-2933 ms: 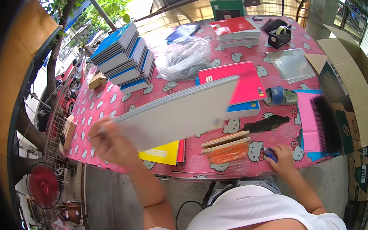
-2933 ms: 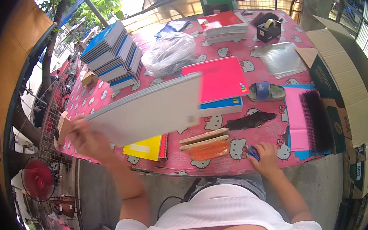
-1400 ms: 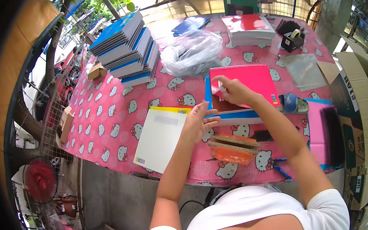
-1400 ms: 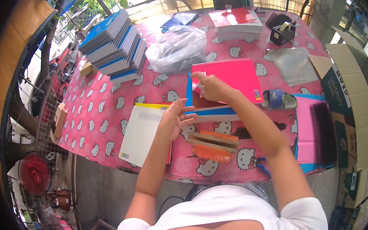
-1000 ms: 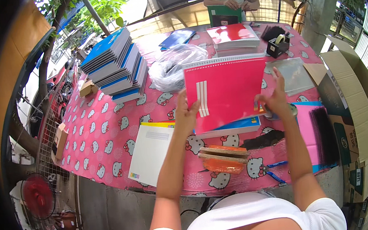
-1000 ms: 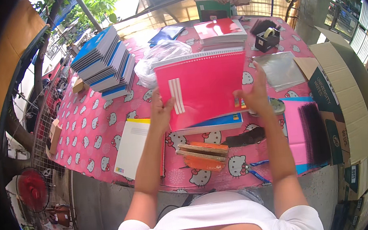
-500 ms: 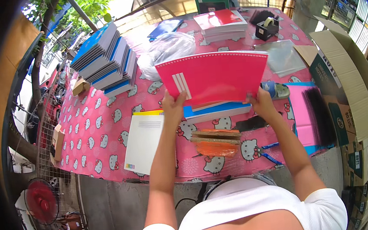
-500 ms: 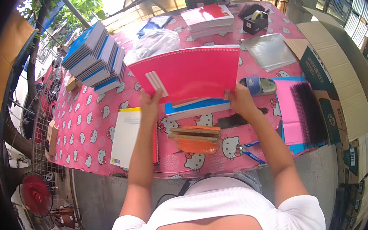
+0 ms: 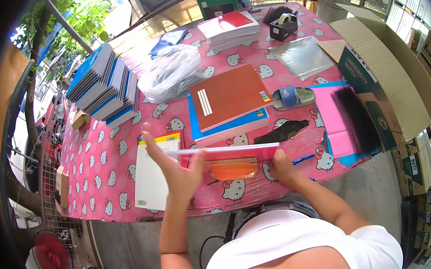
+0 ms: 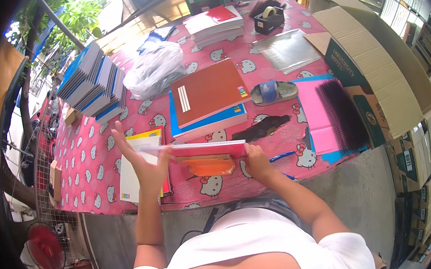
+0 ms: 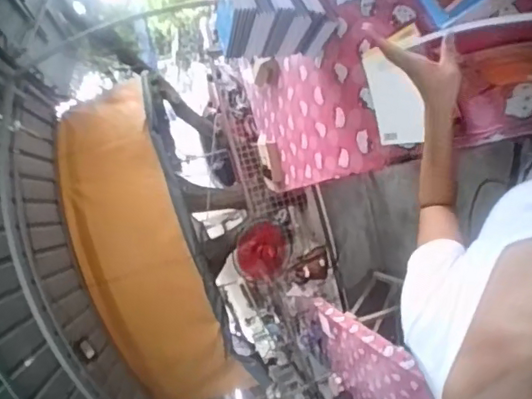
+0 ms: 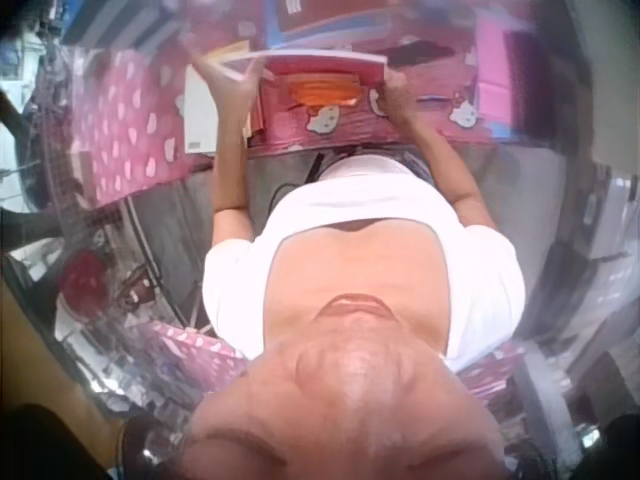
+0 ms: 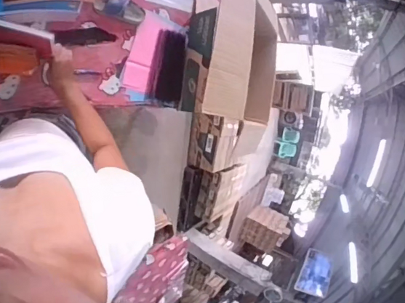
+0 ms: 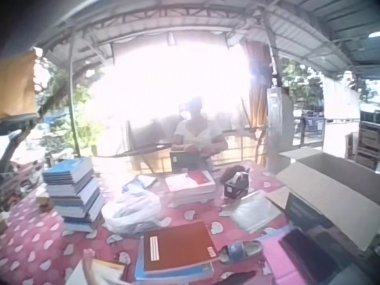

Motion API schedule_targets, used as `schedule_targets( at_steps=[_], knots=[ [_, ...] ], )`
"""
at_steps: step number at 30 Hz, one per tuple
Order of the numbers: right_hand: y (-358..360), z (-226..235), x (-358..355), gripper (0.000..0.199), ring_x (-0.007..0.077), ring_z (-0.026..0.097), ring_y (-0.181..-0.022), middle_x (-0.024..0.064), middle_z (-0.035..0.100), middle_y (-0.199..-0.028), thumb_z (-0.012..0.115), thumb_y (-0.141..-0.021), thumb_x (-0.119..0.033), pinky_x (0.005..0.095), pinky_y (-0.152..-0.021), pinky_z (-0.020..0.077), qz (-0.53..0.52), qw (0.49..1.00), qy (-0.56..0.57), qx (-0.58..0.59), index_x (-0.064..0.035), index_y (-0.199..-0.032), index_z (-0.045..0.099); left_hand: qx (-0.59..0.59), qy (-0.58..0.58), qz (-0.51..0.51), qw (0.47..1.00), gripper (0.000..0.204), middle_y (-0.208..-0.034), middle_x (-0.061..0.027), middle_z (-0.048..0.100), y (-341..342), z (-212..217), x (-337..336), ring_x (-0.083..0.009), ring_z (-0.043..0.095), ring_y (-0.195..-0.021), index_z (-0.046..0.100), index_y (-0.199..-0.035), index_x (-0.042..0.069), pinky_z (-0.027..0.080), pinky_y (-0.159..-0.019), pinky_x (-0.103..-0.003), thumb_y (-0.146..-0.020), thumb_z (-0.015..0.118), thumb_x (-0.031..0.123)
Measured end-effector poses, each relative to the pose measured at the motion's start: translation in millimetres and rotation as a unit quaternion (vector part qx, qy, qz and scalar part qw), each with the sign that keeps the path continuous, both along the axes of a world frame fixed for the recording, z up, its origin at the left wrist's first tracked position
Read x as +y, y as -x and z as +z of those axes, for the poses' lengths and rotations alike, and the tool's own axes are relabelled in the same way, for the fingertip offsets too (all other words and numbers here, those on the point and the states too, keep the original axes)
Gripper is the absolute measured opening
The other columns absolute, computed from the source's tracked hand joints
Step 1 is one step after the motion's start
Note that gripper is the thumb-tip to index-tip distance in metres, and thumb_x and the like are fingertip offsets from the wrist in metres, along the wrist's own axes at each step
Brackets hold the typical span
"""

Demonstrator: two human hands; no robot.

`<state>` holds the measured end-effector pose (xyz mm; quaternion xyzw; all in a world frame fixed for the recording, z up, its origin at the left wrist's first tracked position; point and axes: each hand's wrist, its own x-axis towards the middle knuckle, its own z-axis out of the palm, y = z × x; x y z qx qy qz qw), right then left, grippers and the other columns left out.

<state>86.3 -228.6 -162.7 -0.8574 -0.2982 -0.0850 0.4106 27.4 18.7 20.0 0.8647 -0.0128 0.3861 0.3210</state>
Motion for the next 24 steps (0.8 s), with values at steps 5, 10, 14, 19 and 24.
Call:
schedule_targets(
  at_steps=[5,10,14,19,24],
  knots=[
    [-18,19,-22,0.024,0.04,0.056,-0.091,0.0199,0.06,-0.091,0.068,-0.067,-0.002,0.0467,-0.08,0.0457,0.099,0.993,0.059,-0.005,-0.0015,-0.089,0.057,0.146,-0.353,-0.113,0.917,0.07,-0.13,-0.0173,0.048,-7,6,-68,-0.0309,0.046,-0.119,0.031,-0.143,0.003,0.022,-0.108,-0.053,-0.087,0.062,0.031],
    [-121,51,-155,0.025,0.0333,0.062,-0.09,0.0166,0.062,-0.098,0.069,-0.077,-0.022,0.0438,-0.078,0.0513,-0.341,0.916,0.204,-0.052,-0.0044,-0.092,0.06,0.184,-0.279,-0.163,0.928,0.066,-0.124,-0.0147,0.055,-10,0,-67,-0.0294,0.052,-0.112,0.036,-0.14,0.001,0.032,-0.098,-0.046,-0.087,0.062,0.031],
    [-159,32,-216,0.029,0.0352,0.063,-0.096,0.0198,0.061,-0.102,0.067,-0.083,-0.022,0.0459,-0.08,0.0531,-0.409,0.851,0.319,0.085,-0.0024,-0.101,0.056,0.157,-0.168,-0.167,0.959,0.045,-0.094,-0.0086,0.065,-22,-2,-74,-0.026,0.062,-0.09,0.055,-0.124,0.007,0.037,-0.093,-0.047,-0.086,0.064,0.029],
    [-172,54,-218,0.017,0.0397,0.064,-0.09,0.0236,0.063,-0.096,0.054,-0.082,-0.008,0.0478,-0.079,0.052,-0.411,0.853,0.303,0.106,0.0019,-0.094,0.059,0.078,-0.134,-0.182,0.971,0.014,-0.088,-0.0048,0.068,-24,-10,-70,-0.0211,0.064,-0.088,0.069,-0.09,0.009,0.04,-0.084,-0.04,-0.081,0.07,0.02],
    [-123,84,-170,0.029,0.0384,0.056,-0.1,0.0235,0.062,-0.098,0.045,-0.077,0.005,0.0457,-0.09,0.0432,-0.267,0.958,0.075,-0.077,0.0011,-0.101,0.06,0.037,-0.091,-0.187,0.978,0.01,-0.088,-0.0032,0.067,-28,-12,-73,-0.0201,0.062,-0.086,0.069,-0.086,0.01,0.037,-0.089,-0.043,-0.081,0.07,0.018]
  ],
)
